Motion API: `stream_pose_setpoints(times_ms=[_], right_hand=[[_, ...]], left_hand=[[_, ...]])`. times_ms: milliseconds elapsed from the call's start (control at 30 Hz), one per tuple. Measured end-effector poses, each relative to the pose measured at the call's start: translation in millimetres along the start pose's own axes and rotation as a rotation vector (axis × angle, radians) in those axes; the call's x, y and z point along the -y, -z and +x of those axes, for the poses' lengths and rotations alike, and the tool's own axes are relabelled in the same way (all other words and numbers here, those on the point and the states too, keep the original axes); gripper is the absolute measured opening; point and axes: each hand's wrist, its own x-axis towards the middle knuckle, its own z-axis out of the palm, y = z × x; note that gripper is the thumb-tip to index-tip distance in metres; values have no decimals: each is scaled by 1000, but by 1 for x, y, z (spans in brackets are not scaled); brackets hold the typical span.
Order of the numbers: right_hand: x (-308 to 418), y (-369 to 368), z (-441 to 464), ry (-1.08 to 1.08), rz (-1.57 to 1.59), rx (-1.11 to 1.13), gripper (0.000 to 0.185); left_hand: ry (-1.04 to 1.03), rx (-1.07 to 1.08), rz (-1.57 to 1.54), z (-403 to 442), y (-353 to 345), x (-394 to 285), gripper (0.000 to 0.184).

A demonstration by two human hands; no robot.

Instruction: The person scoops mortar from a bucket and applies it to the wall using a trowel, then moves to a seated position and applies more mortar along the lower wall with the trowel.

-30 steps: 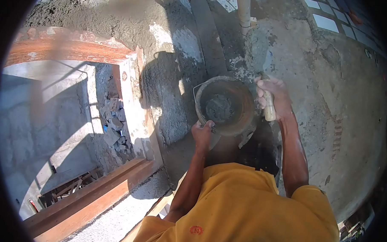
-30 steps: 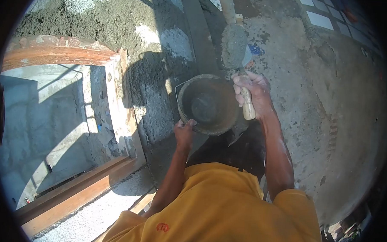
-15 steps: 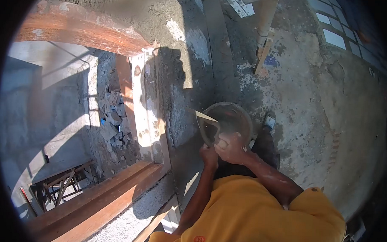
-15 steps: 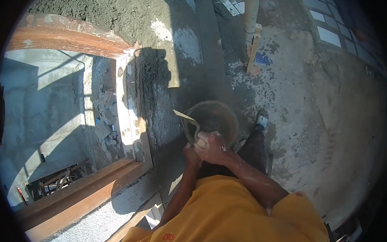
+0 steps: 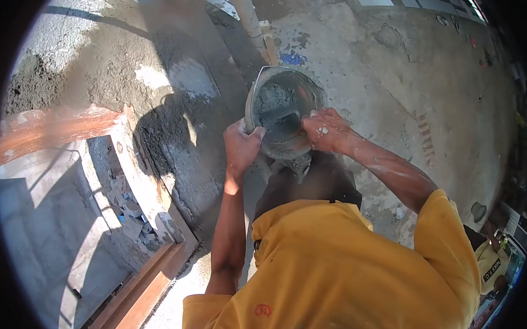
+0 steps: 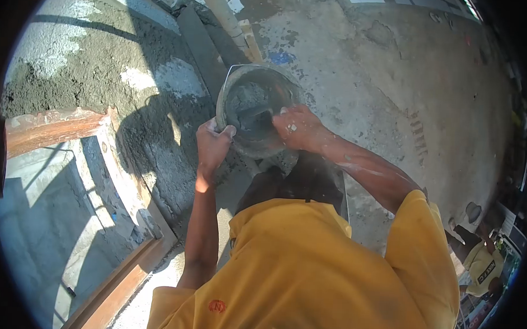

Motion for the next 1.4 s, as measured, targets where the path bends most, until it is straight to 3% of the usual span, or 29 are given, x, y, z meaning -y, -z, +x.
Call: stream_pose_setpoints(times_ms=[67, 200, 300, 400, 500, 600, 700, 733, 800, 933, 1000, 1067, 1133, 1300, 1400], right_hand=[[-7, 21, 10, -163, -1, -137, 16], [-30, 1, -17, 48, -86, -62, 17], [-22, 51, -24, -199, -30, -250, 14], [-36, 3, -18, -54, -19, -358, 10], [-34, 8, -27, 16, -122, -341, 10], [-35, 54, -11, -241, -14, -289, 15], [-49, 6, 6, -345, 94, -286, 22], [-41, 22, -5, -277, 137, -165, 31], [-20, 67, -17, -288, 96, -144, 36], [-28, 87, 2, -342, 139, -173, 47], [-37, 88, -6, -359, 308, -164, 37], [-43, 89, -10, -355, 558, -24, 37], [-48, 85, -6, -345, 876, 257, 43], [-13, -23, 3, -269, 1523, 366, 31], [8, -97, 21, -216, 1882, 402, 31]], left_hand=[[-39, 60, 83, 10, -4, -36, 27], [-167, 60, 6, 45, -16, -40, 29], [-165, 144, -5, 49, -25, -57, 29], [-277, 115, 116, 37, -31, -95, 27], [-209, 142, 161, 44, -34, -88, 29], [-298, 6, 123, 35, -45, -82, 29], [-377, -76, 41, 26, -49, -79, 27], [-383, -81, 55, 28, -45, -77, 26], [-382, -84, 86, 27, -39, -69, 24], [-404, -97, 101, 20, -26, -72, 45], [-412, -107, 34, 16, -23, -75, 51], [-425, -74, -3, 6, -19, -79, 45], [-394, -64, -41, -8, -14, -68, 39], [-221, -24, -106, -31, -12, -18, 29], [-18, -217, -173, -33, -20, 54, 23]])
